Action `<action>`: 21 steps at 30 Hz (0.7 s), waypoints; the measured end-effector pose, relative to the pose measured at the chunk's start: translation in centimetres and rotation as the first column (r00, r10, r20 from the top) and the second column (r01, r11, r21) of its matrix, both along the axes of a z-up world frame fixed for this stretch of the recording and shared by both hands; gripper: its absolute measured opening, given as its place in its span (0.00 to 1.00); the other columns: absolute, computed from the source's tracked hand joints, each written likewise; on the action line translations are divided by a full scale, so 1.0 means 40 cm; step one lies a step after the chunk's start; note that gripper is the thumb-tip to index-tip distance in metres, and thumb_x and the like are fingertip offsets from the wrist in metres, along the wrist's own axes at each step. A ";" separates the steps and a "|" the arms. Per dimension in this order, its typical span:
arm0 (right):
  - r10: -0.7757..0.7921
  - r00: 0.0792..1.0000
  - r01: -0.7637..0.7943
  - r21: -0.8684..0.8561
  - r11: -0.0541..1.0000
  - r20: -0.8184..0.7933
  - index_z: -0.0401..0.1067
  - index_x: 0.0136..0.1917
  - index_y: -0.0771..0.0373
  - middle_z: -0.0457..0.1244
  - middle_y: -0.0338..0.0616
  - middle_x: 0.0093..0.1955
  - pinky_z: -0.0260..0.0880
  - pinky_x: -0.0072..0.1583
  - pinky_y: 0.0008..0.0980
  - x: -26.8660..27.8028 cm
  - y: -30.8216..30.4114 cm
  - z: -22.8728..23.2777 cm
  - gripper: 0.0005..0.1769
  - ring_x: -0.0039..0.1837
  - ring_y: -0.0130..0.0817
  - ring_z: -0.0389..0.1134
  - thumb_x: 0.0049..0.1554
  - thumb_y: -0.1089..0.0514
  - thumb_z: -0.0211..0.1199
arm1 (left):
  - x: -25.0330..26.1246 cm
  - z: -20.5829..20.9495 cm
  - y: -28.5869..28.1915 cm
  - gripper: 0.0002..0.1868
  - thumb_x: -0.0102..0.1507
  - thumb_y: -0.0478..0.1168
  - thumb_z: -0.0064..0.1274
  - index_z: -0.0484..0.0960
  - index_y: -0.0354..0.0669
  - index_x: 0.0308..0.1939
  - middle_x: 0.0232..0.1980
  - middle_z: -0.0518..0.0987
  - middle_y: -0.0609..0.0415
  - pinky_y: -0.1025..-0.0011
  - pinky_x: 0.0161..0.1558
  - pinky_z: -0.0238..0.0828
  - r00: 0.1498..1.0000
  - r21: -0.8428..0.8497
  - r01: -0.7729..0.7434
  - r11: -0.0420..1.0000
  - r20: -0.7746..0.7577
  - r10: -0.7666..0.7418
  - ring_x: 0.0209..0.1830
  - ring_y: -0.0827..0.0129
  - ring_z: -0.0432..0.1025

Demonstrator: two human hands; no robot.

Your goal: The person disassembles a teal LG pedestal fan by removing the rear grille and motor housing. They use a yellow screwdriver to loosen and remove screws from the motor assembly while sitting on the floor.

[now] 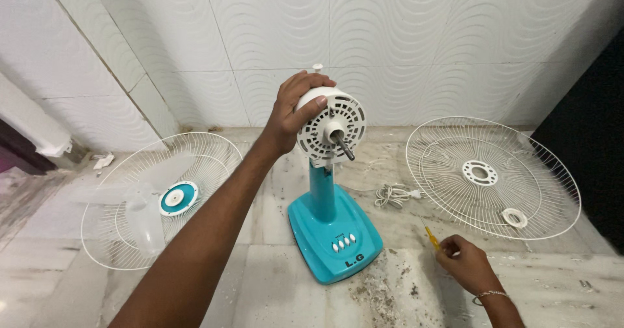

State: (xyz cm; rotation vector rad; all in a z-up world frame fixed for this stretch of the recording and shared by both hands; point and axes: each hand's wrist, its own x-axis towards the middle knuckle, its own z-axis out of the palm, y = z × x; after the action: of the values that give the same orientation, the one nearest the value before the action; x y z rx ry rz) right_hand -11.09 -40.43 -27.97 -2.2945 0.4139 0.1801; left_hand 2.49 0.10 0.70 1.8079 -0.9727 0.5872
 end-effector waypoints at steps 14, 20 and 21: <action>-0.328 0.894 -0.015 0.751 0.660 0.306 0.68 0.69 0.67 0.69 0.57 0.56 0.76 0.58 0.45 -0.122 0.224 0.430 0.26 0.52 0.42 0.71 0.56 0.65 0.60 | 0.002 0.021 0.033 0.24 0.69 0.54 0.43 0.82 0.42 0.56 0.59 0.82 0.48 0.55 0.70 0.59 0.991 0.146 -0.133 0.980 0.046 0.128 0.68 0.52 0.67; -0.227 0.863 -0.109 0.605 0.789 0.452 0.75 0.64 0.69 0.66 0.53 0.51 0.69 0.50 0.30 -0.107 0.317 0.608 0.19 0.48 0.34 0.65 0.60 0.62 0.59 | -0.007 0.023 0.027 0.23 0.68 0.54 0.43 0.82 0.42 0.54 0.56 0.82 0.48 0.55 0.69 0.58 0.989 0.121 -0.132 0.984 0.076 0.123 0.65 0.52 0.69; -0.217 0.866 -0.130 0.620 0.773 0.451 0.76 0.63 0.69 0.66 0.50 0.50 0.68 0.49 0.28 -0.102 0.330 0.636 0.19 0.47 0.32 0.65 0.61 0.60 0.59 | -0.007 0.023 0.026 0.23 0.68 0.54 0.43 0.82 0.42 0.54 0.55 0.83 0.49 0.56 0.69 0.58 0.989 0.124 -0.131 0.984 0.086 0.121 0.64 0.53 0.70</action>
State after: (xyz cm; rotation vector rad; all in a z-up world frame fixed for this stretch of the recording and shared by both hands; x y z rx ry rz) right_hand -15.17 -27.23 -2.54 -1.5610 0.0989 -0.2749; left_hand 2.21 1.15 1.62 1.9849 -0.9728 0.6913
